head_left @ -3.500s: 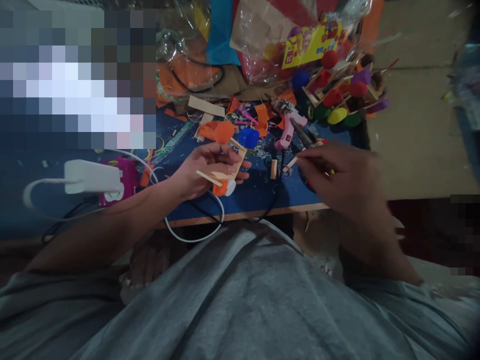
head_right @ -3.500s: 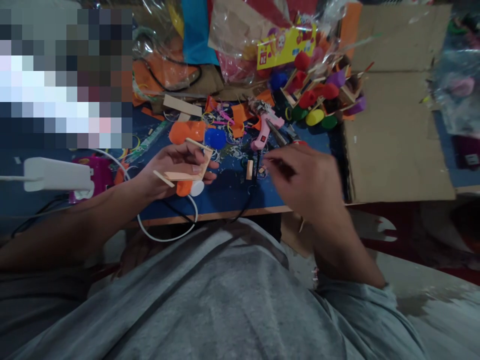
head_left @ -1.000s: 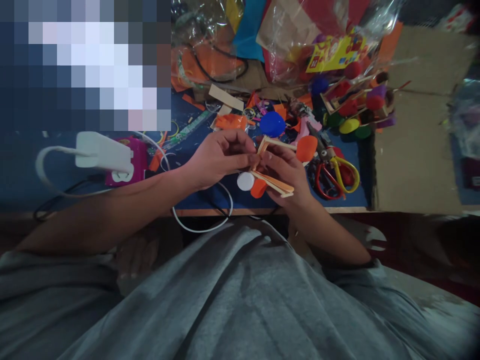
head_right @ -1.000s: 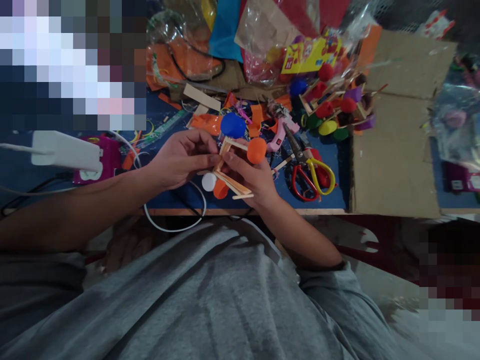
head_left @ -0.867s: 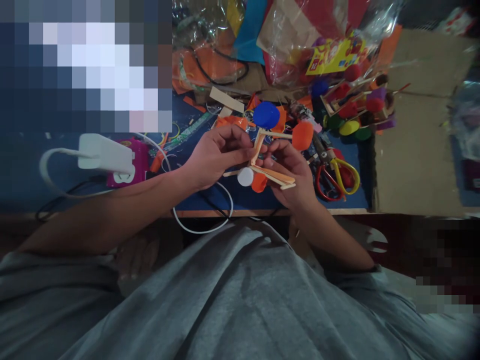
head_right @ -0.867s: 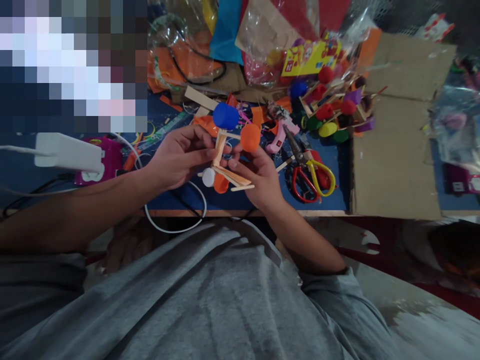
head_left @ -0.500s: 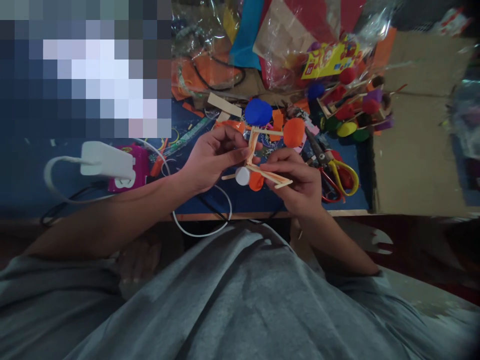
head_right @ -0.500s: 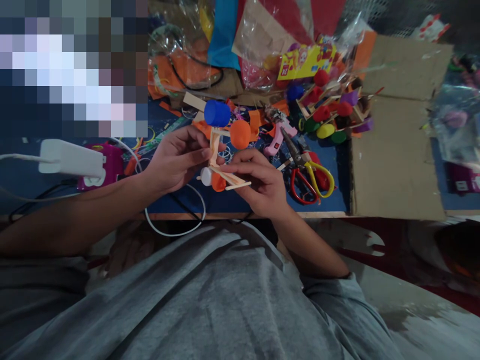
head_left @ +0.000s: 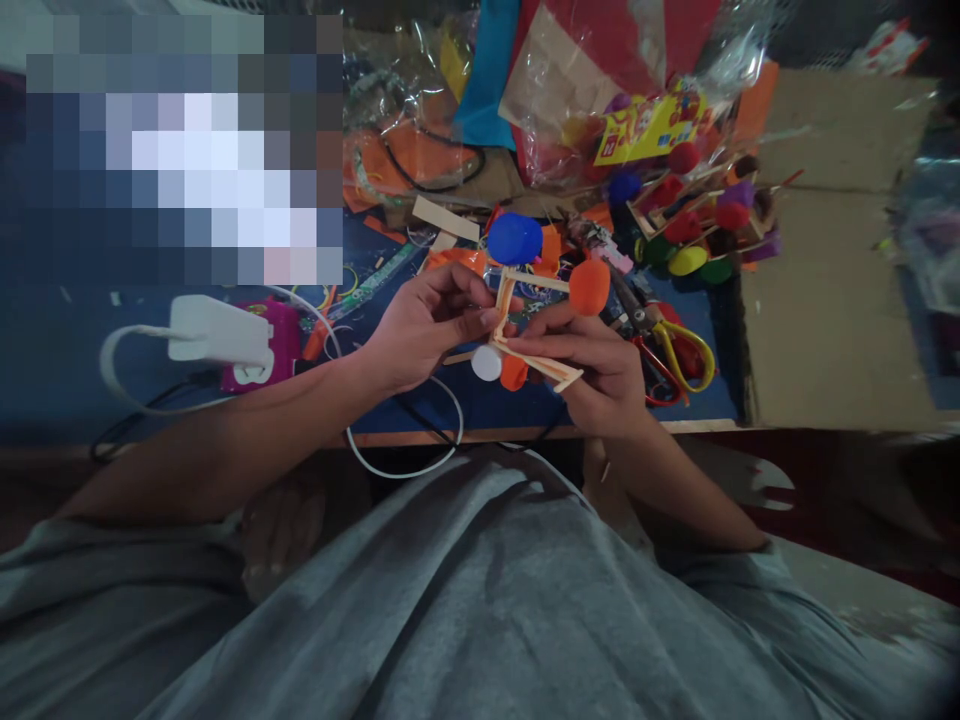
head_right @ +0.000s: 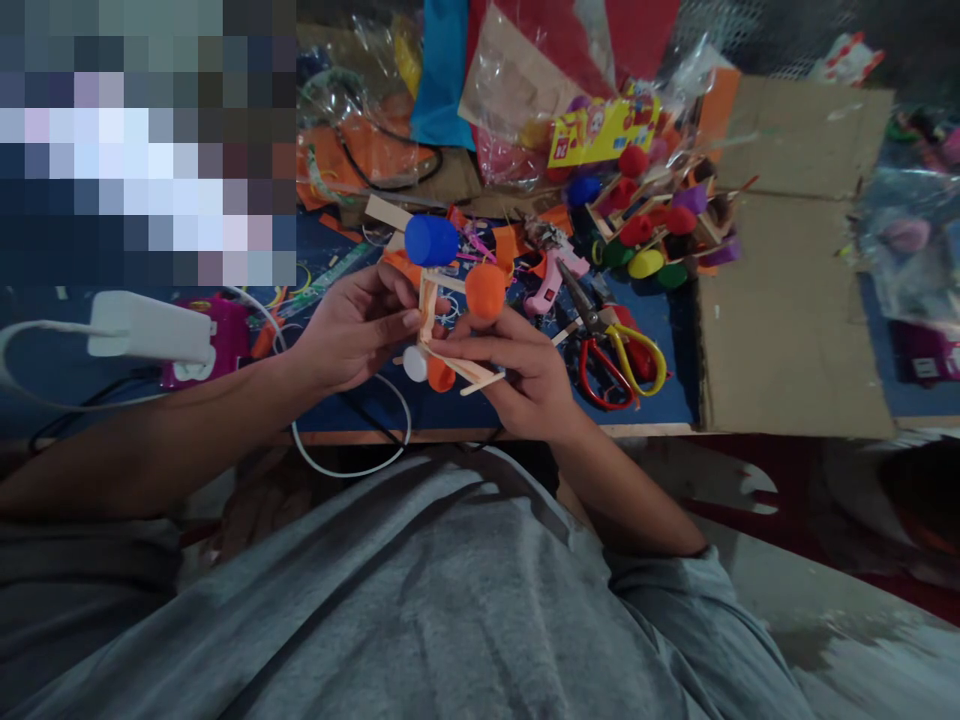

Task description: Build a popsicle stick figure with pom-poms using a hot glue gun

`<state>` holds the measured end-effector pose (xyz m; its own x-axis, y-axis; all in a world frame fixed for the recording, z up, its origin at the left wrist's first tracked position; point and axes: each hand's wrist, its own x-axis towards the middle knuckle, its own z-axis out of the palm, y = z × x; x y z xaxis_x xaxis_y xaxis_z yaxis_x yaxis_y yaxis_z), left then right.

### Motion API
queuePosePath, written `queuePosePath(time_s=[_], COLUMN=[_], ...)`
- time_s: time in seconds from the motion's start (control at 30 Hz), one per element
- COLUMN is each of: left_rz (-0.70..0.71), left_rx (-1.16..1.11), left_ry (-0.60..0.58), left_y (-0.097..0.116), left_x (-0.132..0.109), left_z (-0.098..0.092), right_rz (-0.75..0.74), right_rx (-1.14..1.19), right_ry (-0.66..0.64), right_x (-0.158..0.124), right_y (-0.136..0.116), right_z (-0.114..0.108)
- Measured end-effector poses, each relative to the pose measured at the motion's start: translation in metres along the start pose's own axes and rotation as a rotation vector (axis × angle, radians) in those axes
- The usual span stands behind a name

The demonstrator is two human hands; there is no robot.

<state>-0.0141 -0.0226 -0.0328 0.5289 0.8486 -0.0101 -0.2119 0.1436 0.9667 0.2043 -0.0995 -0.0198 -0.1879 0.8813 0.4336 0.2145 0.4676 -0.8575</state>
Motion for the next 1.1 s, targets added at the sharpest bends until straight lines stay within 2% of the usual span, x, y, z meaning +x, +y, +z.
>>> queuePosePath(time_s=[0.3,0.4,0.5,0.67,0.97,1.1], left_rz=[-0.034,-0.073,-0.109,-0.142,-0.151,-0.154], left_rx=[-0.074,-0.134,-0.148,-0.212,-0.206,-0.208], left_ry=[-0.042,-0.06,-0.088,-0.119,-0.151,-0.177], left_y=[0.002,0.001,-0.001,-0.001,-0.002,-0.002], left_x=[0.0,0.0,0.0,0.0,0.0,-0.001], left_z=[0.0,-0.001,-0.001,0.002,0.001,0.001], right_rz=[0.012,0.143,0.373,0.612,0.697,0.716], right_rx=[0.028,0.072,0.264,0.497,0.517,0.559], right_ry=[-0.017,0.072,0.219,0.109,0.135,0.187], right_x=[-0.004,-0.001,0.008,0.023,0.027,0.028], right_y=[0.001,0.0,-0.001,-0.005,-0.009,-0.006], right_z=[-0.005,-0.003,0.005,0.019,0.023,0.026])
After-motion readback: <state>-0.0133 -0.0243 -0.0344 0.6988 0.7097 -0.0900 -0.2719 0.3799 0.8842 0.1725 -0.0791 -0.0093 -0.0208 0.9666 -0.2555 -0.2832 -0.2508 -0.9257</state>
